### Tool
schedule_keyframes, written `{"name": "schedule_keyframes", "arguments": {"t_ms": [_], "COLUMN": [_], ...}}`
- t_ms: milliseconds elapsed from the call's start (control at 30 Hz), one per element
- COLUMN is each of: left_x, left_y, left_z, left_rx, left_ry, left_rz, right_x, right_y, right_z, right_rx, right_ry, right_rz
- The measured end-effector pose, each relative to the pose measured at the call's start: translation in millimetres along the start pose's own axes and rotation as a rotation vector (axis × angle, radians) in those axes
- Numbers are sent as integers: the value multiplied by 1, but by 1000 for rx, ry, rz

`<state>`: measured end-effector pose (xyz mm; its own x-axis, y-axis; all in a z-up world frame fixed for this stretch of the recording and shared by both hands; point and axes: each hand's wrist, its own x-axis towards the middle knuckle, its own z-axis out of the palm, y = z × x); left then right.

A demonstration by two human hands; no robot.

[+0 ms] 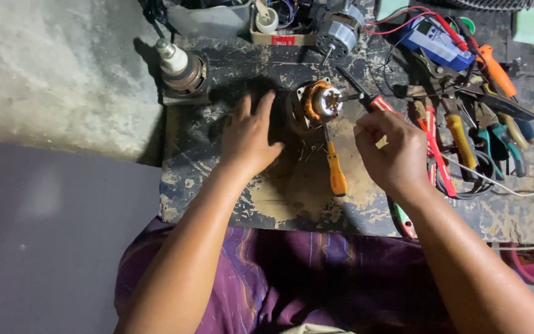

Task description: Disassembling an electric motor by removing housing screws and prying the casing apart to inspect internal components.

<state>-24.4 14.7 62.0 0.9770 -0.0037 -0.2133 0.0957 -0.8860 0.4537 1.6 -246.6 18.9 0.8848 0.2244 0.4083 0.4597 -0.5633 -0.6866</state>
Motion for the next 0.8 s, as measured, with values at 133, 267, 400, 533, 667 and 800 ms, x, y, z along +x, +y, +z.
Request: {"name": "schedule_keyframes", "arguments": {"t_ms": [133,267,400,533,667,800], "left_x": [1,13,20,31,34,33], "left_y": [16,18,22,8,3,3], "left_z": [4,18,25,39,46,45], "left_rx": [-107,-119,-113,-83,-86,-121], "left_ry": [123,224,288,249,274,289], "left_rz": [127,247,268,240,251,274], "right_x": [9,12,15,10,11,15], "right_y": [-19,-35,-40,-17,-12,-17], "right_z": [2,13,31,50,58,60], "right_rx": [43,81,68,61,73,67], "right_ry": [-12,-112,-155,-159,-129,-107], "right_rz": [40,183,240,313,325,317]}}
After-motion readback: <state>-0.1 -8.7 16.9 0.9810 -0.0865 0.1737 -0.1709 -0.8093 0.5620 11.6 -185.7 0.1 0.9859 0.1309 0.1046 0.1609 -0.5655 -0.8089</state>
